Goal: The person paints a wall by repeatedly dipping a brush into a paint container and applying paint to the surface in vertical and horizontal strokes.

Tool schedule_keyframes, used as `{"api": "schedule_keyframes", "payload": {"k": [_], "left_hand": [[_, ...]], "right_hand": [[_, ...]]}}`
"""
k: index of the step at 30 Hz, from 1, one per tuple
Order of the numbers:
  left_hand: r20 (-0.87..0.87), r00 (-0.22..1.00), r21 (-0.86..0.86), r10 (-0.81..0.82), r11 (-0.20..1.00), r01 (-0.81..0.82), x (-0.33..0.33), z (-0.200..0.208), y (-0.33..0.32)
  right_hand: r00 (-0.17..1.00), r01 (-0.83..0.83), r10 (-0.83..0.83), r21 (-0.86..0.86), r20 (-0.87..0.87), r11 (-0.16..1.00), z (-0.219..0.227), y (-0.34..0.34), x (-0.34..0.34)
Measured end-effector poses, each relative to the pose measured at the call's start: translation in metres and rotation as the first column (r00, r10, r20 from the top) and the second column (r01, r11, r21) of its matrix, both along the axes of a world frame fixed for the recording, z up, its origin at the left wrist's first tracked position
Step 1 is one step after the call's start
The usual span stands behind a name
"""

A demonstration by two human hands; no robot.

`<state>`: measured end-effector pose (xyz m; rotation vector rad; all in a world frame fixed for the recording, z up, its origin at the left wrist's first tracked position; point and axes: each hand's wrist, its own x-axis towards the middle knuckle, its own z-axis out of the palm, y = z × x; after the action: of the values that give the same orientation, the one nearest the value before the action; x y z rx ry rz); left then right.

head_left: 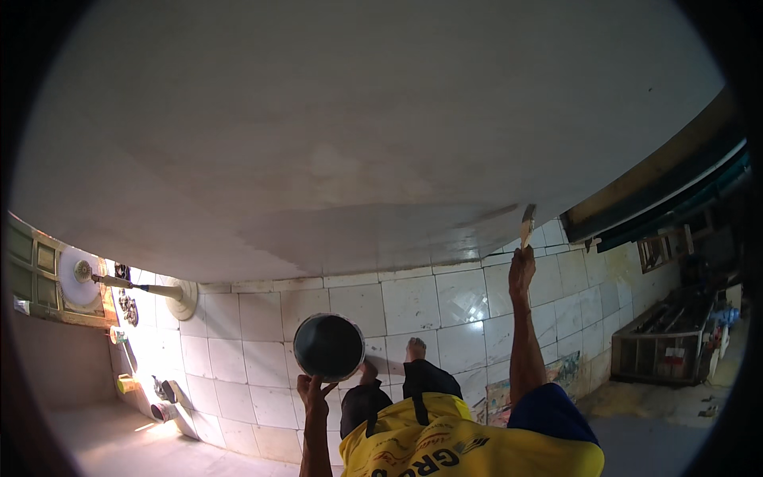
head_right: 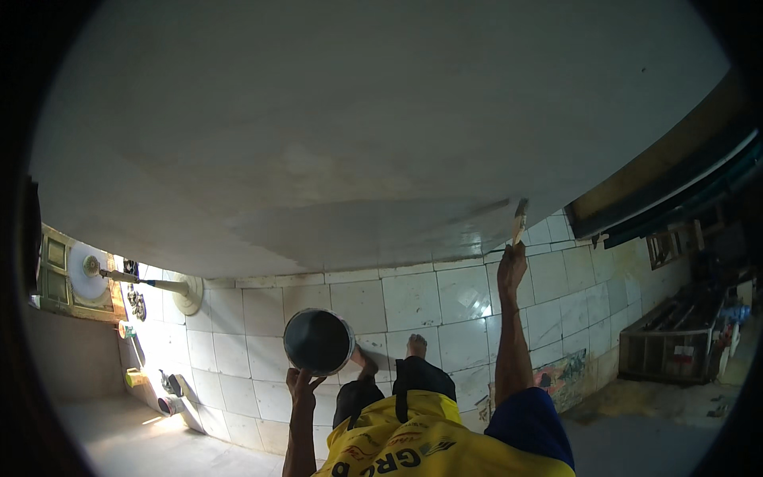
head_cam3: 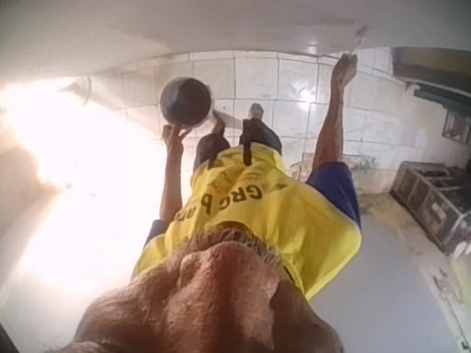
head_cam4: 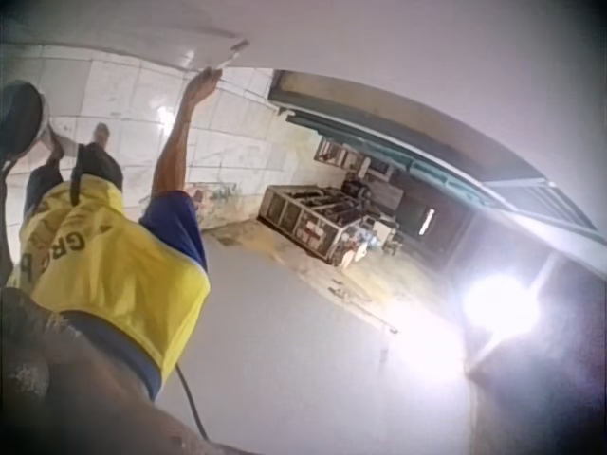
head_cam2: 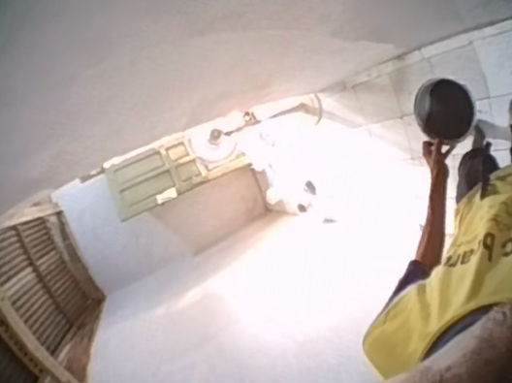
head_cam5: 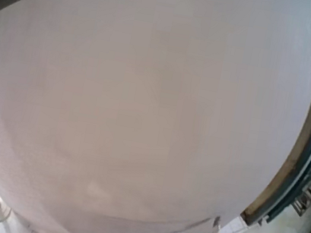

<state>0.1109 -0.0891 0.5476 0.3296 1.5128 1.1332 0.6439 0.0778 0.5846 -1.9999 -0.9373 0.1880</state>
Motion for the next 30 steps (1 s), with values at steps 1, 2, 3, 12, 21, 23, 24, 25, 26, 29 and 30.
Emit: {"api": "schedule_keyframes", "payload": {"k": [1, 2, 3, 12, 21, 23, 24, 25, 26, 29, 30], "left_hand": [[-0.008, 1.0, 0.002, -0.011, 1.0, 0.011, -0.002, 0.0, 0.003], [-0.01, 1.0, 0.002, -0.016, 1.0, 0.016, -0.006, -0.001, 0.004], [-0.02, 1.0, 0.007, -0.02, 1.0, 0.02, -0.009, -0.004, 0.003], [-0.059, 0.998, -0.009, 0.012, 1.0, -0.012, -0.011, 0.014, 0.004], [-0.028, 0.999, -0.019, 0.045, 0.999, -0.045, -0.019, -0.003, -0.009], [-0.003, 0.999, -0.017, 0.041, 0.999, -0.041, -0.019, -0.001, -0.004], [-0.001, 0.999, -0.038, 0.041, 0.998, -0.041, -0.02, 0.0, -0.002], [-0.001, 0.999, -0.058, 0.041, 0.997, -0.041, -0.023, 0.002, -0.001], [-0.003, 0.999, -0.052, 0.034, 0.998, -0.034, -0.027, 0.0, -0.002], [-0.032, 0.999, -0.034, 0.014, 0.999, -0.015, -0.04, 0.0, -0.005], [-0.042, 0.999, -0.056, 0.003, 0.998, -0.005, -0.045, 0.0, -0.004]], "right_hand": [[1.0, 0.01, -0.01, 0.002, 0.002, 1.0, -0.02, 0.004, -0.003], [0.99, -0.069, 0.055, 0.108, 0.127, 0.992, -0.04, 0.011, -0.017], [0.96, -0.162, 0.107, 0.202, 0.257, 0.966, -0.059, 0.018, -0.033], [0.828, -0.558, 0.539, -0.31, -0.151, 0.77, -0.054, 0.032, -0.23], [0.992, -0.089, 0.078, -0.111, -0.1, 0.99, -0.076, 0.01, -0.024], [0.999, -0.005, 0.003, -0.063, -0.033, 0.998, -0.103, 0.013, -0.042], [0.997, -0.066, 0.061, -0.091, -0.057, 0.994, -0.114, 0.017, -0.064], [0.99, -0.127, 0.118, -0.116, -0.083, 0.985, -0.122, 0.024, -0.097], [0.984, -0.171, 0.165, -0.106, -0.066, 0.979, -0.121, 0.034, -0.142], [0.917, -0.317, 0.284, -0.078, -0.281, 0.945, -0.096, 0.054, -0.285], [0.913, -0.331, 0.304, -0.06, -0.273, 0.942, -0.093, 0.06, -0.325]]}}
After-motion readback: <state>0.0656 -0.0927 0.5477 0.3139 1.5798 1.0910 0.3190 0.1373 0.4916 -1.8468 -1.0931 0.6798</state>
